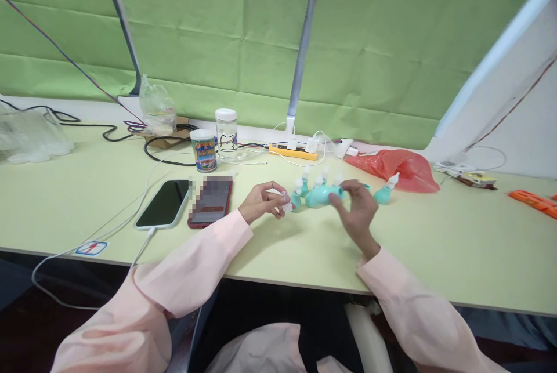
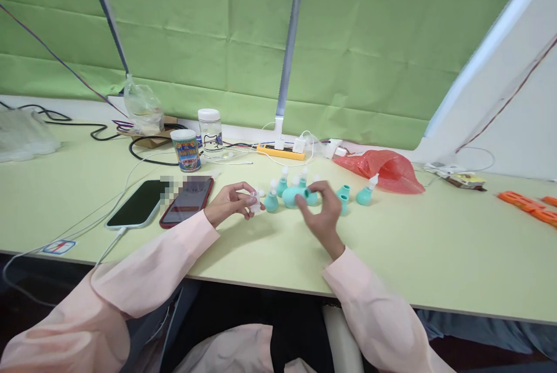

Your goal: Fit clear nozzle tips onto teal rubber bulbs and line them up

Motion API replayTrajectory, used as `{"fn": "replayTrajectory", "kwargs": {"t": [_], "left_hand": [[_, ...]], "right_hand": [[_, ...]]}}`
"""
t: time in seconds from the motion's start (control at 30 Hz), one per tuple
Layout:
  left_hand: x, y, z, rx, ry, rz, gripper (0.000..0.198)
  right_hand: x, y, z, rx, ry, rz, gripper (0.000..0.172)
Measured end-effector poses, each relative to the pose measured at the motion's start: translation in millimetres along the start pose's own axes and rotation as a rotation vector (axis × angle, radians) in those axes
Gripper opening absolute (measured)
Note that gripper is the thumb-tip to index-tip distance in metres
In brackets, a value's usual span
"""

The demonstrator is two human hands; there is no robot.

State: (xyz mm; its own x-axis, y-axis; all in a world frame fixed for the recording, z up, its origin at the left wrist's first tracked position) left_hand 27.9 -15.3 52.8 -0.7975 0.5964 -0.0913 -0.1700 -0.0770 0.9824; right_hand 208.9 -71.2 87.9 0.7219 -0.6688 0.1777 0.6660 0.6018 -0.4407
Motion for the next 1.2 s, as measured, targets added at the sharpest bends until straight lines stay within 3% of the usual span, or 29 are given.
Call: {"fn": "replayTrajectory", "kwargs": {"t": [0.1,0.2,0.27,0.37,0.47,0.63,0.73,0.83,1.07,1.2], "left_hand": [[4.6,-1,2,-0.014,0.057,-0.007,0.03],[5.2,-3,2,0.007,0.063,0.033,0.029],[4.4,-5,2,0.022,0.053,0.054,0.03],[4.7,-7,1,0.027,0.052,0.046,0.028],[6.8,-9,1,0.023,0.067,0.035,0.028],[2.0,-9,4,-0.02,0.005,0.037,0.026],[-2.5,-6,4,-0.047,-0.021,0.058,0.025],[-6.4,-7,2,-0.022,-0.044,0.142,0.026],[-7.0,-12,1,-0.01,-0.056,0.288,0.027],[-7.1,-16,3,0.02,-0.065,0.25,0.028]], "right_hand": [[-39,-18,-22,0.026,-0.394,0.12,0.016],[-63,-24,-40,0.005,-0.686,0.111,0.016],[-71,-24,-49,-0.017,-0.823,0.075,0.018],[-75,-24,-55,-0.012,-0.926,0.048,0.019],[-73,-24,-54,-0.018,-0.913,0.046,0.017],[-68,-18,-47,-0.056,-0.787,0.035,0.014],[-65,-17,-44,-0.024,-0.686,0.022,0.018],[-61,-17,-41,0.025,-0.591,-0.039,0.013],[-58,-13,-42,0.086,-0.52,-0.247,0.012],[-60,-14,-46,0.125,-0.529,-0.35,0.013]]}}
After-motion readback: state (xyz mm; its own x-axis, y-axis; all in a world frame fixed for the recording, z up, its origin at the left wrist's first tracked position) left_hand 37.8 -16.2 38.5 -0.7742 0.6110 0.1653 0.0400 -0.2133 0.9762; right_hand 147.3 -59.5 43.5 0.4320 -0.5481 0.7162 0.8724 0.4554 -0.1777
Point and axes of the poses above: each hand's wrist, its own z-axis towards the middle knuckle, its own x-axis out of the back of the hand, y = z × x, the point moved 7 cm from there along z, towards the middle knuckle, and after that the axes turned 1 degree about y, right-handed, at the moved point
